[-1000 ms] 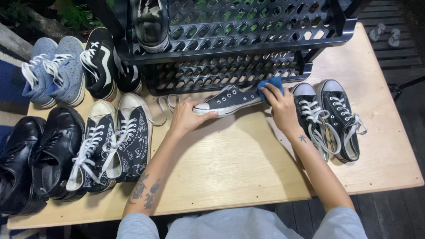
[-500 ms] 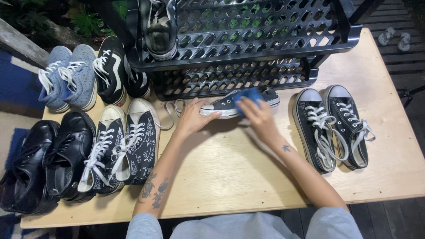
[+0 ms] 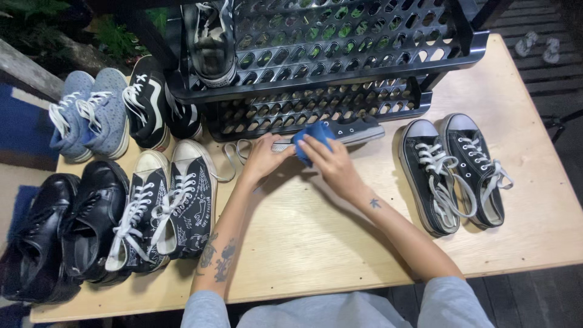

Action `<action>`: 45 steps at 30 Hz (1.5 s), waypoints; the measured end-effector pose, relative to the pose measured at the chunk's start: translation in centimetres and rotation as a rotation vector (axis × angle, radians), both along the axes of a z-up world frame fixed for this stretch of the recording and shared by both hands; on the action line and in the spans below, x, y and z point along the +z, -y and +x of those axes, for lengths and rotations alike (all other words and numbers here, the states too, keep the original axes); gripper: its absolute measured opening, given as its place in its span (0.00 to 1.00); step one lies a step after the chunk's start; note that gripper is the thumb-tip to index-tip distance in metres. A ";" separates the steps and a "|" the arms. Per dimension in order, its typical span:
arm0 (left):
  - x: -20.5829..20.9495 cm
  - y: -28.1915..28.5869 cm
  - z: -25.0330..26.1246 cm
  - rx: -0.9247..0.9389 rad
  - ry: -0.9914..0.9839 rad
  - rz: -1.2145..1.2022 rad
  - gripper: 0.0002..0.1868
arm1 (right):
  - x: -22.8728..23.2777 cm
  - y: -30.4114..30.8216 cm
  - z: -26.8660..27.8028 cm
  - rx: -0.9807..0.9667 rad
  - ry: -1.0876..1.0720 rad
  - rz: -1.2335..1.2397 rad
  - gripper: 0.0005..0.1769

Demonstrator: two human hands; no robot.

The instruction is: The person unlaces a black sneaker, then relaces it with white laces. They place the finished shoe on a black plastic shoe rack and proceed to wipe the shoe with a blue cloth.

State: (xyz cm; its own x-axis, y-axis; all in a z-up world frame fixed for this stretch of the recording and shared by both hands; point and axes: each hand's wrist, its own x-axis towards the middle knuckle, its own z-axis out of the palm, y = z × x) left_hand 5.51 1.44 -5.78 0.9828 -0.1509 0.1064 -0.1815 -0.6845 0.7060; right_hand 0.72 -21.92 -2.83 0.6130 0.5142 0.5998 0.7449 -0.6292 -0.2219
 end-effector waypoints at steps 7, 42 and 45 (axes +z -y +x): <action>1.6 0.5 -1.1 -0.002 -0.096 0.026 0.42 | 0.3 8.6 1.5 -0.388 -0.073 -0.047 0.33; 2.1 -1.6 -3.4 0.058 -0.081 -0.121 0.35 | 6.0 6.9 1.8 -0.347 -0.226 -0.030 0.28; 2.0 -1.6 -3.1 0.056 -0.103 -0.145 0.35 | 5.3 3.6 1.1 -0.123 -0.094 0.061 0.30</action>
